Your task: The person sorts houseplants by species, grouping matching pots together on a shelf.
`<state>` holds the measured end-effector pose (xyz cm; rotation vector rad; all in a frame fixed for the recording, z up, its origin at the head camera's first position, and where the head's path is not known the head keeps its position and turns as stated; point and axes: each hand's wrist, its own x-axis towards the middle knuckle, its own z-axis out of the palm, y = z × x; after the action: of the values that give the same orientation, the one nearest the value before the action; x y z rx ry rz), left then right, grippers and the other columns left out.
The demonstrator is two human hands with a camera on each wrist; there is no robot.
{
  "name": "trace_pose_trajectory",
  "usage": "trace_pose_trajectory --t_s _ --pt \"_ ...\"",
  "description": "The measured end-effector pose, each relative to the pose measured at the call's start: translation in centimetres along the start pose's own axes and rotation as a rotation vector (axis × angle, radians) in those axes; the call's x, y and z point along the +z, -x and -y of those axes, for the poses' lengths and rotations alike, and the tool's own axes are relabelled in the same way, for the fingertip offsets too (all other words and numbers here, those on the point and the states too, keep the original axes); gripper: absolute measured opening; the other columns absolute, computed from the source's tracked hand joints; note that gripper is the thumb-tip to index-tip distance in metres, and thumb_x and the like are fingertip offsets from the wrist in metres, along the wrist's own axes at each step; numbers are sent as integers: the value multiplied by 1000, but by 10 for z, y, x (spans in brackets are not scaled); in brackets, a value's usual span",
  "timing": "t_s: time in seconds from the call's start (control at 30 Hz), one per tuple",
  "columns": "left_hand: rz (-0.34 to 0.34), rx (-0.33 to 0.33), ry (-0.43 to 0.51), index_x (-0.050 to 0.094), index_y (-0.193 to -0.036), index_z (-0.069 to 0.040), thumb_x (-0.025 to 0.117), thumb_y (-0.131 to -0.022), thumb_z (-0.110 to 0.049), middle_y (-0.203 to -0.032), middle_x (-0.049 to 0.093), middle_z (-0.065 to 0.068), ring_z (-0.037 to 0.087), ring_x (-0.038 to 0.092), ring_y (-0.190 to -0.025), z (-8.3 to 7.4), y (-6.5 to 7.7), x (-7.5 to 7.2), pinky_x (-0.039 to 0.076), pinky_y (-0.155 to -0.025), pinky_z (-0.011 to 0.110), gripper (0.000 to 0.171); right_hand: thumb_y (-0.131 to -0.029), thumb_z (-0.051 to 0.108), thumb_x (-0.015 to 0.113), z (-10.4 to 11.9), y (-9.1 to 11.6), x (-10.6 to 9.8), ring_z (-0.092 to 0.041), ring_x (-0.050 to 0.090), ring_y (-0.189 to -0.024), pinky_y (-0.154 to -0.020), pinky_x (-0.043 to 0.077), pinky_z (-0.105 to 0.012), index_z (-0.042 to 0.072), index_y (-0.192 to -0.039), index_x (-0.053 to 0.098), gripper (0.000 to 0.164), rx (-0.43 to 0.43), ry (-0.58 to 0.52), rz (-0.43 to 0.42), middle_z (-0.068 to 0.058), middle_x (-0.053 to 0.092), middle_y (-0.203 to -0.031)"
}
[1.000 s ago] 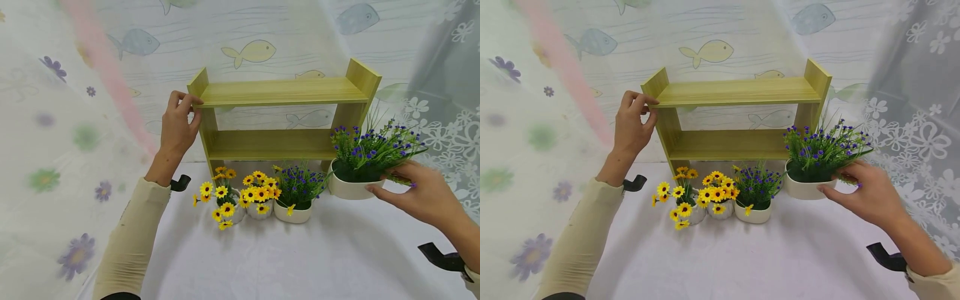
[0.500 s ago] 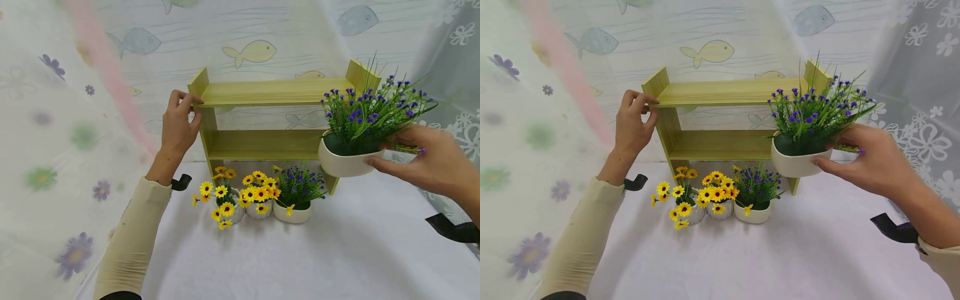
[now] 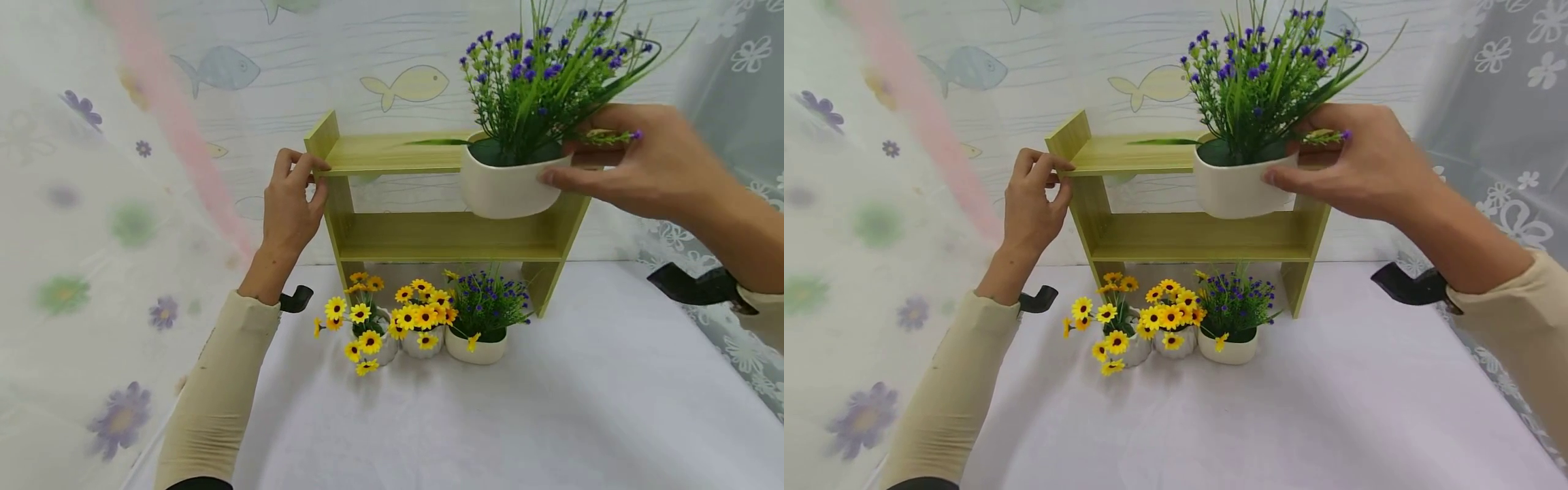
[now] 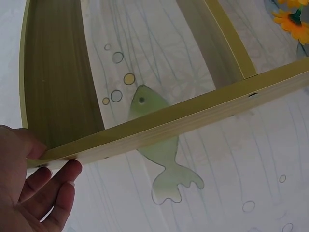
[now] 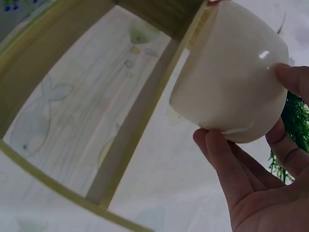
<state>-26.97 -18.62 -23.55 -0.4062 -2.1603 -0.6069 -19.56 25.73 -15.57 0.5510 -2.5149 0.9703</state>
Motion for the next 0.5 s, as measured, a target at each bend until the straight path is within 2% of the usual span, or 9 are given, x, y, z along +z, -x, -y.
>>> trace_pose_trajectory --t_s 0.1,0.2,0.33,0.43,0.5 --pt "-4 4 -1 69 -120 -7 58 -106 -10 -121 51 15 29 72 -108 0 0 0 61 -84 47 17 -87 38 89 12 -19 6 -8 70 -122 -82 50 -6 12 -129 70 53 25 -34 32 8 63 -112" --pt "-12 9 -12 68 -120 -7 57 -106 -10 -121 52 15 29 72 -109 1 1 1 60 -77 47 18 -88 39 88 23 -38 14 -24 67 -131 -89 53 -14 12 -127 68 51 12 -64 44 3 63 -115" --pt "-21 15 -25 68 -121 -7 57 -107 -10 -122 52 15 29 71 -109 2 3 2 57 -71 45 18 -90 40 84 33 -60 29 -27 67 -130 -93 53 -26 11 -121 66 46 -14 -81 49 -7 68 -129" --pt "-24 21 -23 68 -120 -7 57 -107 -10 -122 52 15 29 71 -108 2 3 2 56 -69 45 18 -92 42 82 39 -76 40 -29 66 -131 -91 52 -28 10 -120 65 45 -11 -90 56 -12 65 -141" --pt "-28 26 -20 68 -120 -7 57 -107 -10 -122 53 15 29 71 -107 2 3 3 55 -69 45 18 -93 42 81 42 -86 47 -29 65 -133 -88 50 -28 10 -125 64 48 -2 -110 64 -10 63 -140"
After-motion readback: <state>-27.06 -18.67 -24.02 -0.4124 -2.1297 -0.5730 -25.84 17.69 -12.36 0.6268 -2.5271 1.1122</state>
